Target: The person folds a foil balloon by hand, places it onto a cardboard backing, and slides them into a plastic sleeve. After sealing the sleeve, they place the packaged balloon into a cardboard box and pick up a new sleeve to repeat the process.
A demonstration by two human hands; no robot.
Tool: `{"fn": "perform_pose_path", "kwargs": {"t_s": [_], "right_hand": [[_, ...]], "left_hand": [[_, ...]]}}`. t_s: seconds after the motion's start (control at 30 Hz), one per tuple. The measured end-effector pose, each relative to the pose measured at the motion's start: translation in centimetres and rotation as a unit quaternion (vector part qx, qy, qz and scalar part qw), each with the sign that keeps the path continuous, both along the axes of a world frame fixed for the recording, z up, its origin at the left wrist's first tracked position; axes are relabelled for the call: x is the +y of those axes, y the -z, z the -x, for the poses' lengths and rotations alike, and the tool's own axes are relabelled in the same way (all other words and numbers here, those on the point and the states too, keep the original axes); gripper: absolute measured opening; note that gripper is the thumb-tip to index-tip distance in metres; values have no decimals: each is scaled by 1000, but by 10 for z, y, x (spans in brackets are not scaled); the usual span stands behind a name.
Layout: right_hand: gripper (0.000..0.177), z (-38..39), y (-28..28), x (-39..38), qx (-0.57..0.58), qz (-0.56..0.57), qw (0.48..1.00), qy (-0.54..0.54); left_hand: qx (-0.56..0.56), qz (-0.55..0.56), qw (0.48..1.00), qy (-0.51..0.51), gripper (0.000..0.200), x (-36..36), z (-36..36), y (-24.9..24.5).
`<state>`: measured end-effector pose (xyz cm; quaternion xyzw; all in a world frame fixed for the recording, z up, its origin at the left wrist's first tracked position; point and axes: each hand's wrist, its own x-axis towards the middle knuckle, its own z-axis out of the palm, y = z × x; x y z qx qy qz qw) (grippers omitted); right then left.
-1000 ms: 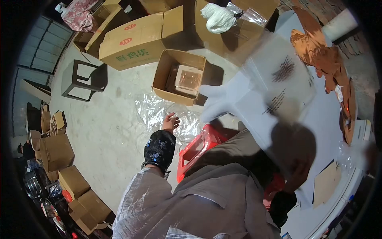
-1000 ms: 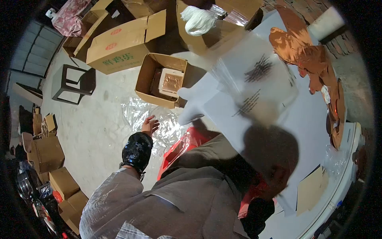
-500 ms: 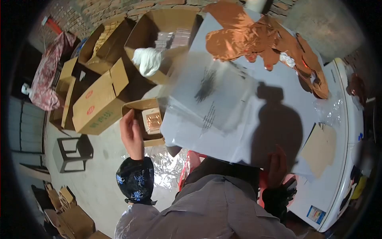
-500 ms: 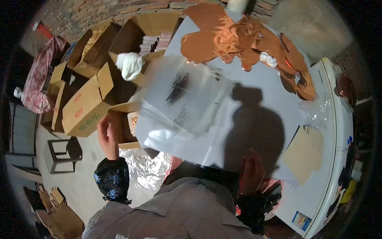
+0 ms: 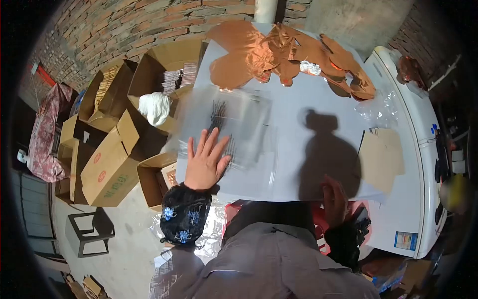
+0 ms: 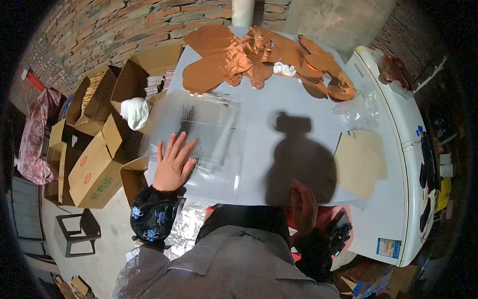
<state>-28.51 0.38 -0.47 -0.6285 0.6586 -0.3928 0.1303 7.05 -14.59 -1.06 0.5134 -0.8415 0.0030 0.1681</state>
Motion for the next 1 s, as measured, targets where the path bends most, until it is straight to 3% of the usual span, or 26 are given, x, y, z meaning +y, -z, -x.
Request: {"fn": "perform_pose_path", "kwargs": {"t_s": [0.1, 0.2, 0.3, 0.4, 0.5, 0.6, 0.7, 0.87, 0.97, 1.0], "right_hand": [[21, 6, 14, -8, 46, 43, 998, 8], [22, 12, 19, -9, -47, -59, 997, 28], [24, 9, 12, -12, -90, -98, 990, 51], [27, 37, 49, -22, 33, 33, 999, -23], [29, 26, 39, -26, -125, -50, 990, -35], [32, -10, 2, -29, -112, -120, 986, -8], [33, -18, -1, -53, 39, -85, 995, -38], [32, -66, -26, -115, 41, 25, 986, -161], [34, -115, -50, -167, 166, 51, 942, -288], [36, -132, -56, -186, 188, 45, 925, -328]], "left_hand": [[8, 14, 1000, -10, 51, 1, 0, 7], [6, 19, 1000, -23, 51, 0, 2, 10], [73, 29, 997, -19, 48, 2, 5, 9], [95, 80, 992, -24, 49, -3, 4, 22], [119, 101, 987, -38, 51, -2, 5, 26], [130, 109, 985, -42, 51, -2, 5, 31], [149, 103, 982, -46, 50, -2, 4, 29], [216, 128, 967, -34, 48, 1, 5, 27], [270, 173, 947, -7, 48, -7, 6, 38], [373, 117, 919, 57, 48, -10, 9, 42]]}}
